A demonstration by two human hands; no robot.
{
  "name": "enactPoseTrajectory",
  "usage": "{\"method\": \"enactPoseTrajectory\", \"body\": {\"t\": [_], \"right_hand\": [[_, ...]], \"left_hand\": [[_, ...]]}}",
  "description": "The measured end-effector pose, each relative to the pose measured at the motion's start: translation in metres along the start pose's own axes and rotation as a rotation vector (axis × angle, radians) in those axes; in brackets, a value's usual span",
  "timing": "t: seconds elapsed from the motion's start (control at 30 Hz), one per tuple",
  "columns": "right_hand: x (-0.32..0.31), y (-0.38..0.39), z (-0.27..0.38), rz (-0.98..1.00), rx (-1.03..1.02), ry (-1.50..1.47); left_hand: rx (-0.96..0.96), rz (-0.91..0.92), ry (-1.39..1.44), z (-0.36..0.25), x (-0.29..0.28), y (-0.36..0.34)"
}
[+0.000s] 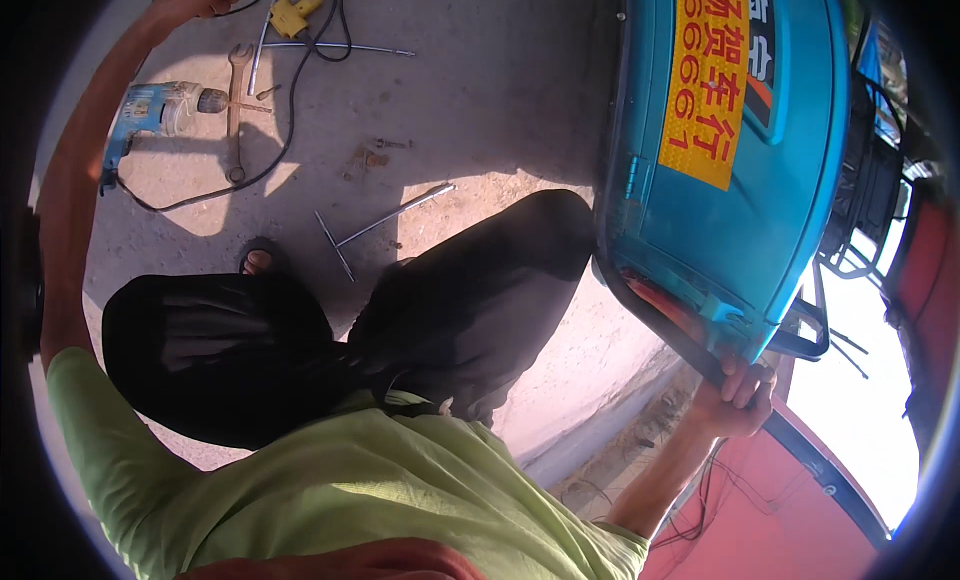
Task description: The person assembles components onto the rear of a tricycle by hand and with a wrench, then checks the attachment by pulling on the vehicle frame.
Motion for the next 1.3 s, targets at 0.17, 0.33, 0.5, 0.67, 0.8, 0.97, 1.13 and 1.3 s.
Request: {"method": "enactPoseTrajectory", "body": {"t": [0.17, 0.33, 0.5, 0.67, 0.8, 0.97, 1.13, 1.3], "right_hand": [[-0.003, 0.006, 0.002, -0.106, 0.057, 0.032], [-0.012, 0.004, -0.001, -0.123, 0.115, 0.041], [-0.007, 0.007, 0.003, -0.525, -0.090, 0.331], [-0.030, 0.006, 0.019, -0.385, -0.003, 0.645], [-0.062, 0.010, 0.050, -0.299, 0.016, 1.027], [-0.035, 0.003, 0.024, -0.370, 0.004, 0.261], [-0.036, 0.001, 0.020, -0.312, 0.064, 0.146], [-0.040, 0.000, 0.020, -0.317, 0.085, 0.159]], "left_hand": [[0.169, -0.087, 0.011, 0.026, 0.034, 0.039], [0.286, -0.250, 0.032, 0.033, 0.065, 0.111], [0.312, -0.392, 0.009, 0.041, 0.086, 0.172], [0.218, -0.366, 0.404, 0.087, 0.094, 0.178], [0.376, -0.335, 0.633, 0.106, 0.098, 0.177], [0.377, -0.289, 0.537, 0.129, 0.098, 0.179], [0.173, -0.341, 0.508, 0.141, 0.108, 0.187], [0.148, -0.305, 0.640, 0.161, 0.141, 0.179]]}}
Point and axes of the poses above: each hand's wrist, its own y-axis away from the middle knuckle, its own x-axis out of the palm, z = x × y, the point moved 5 cm from there along -y, towards the middle knuckle, and after that the axes turned 12 degrees about z, right-handed, at the moved point
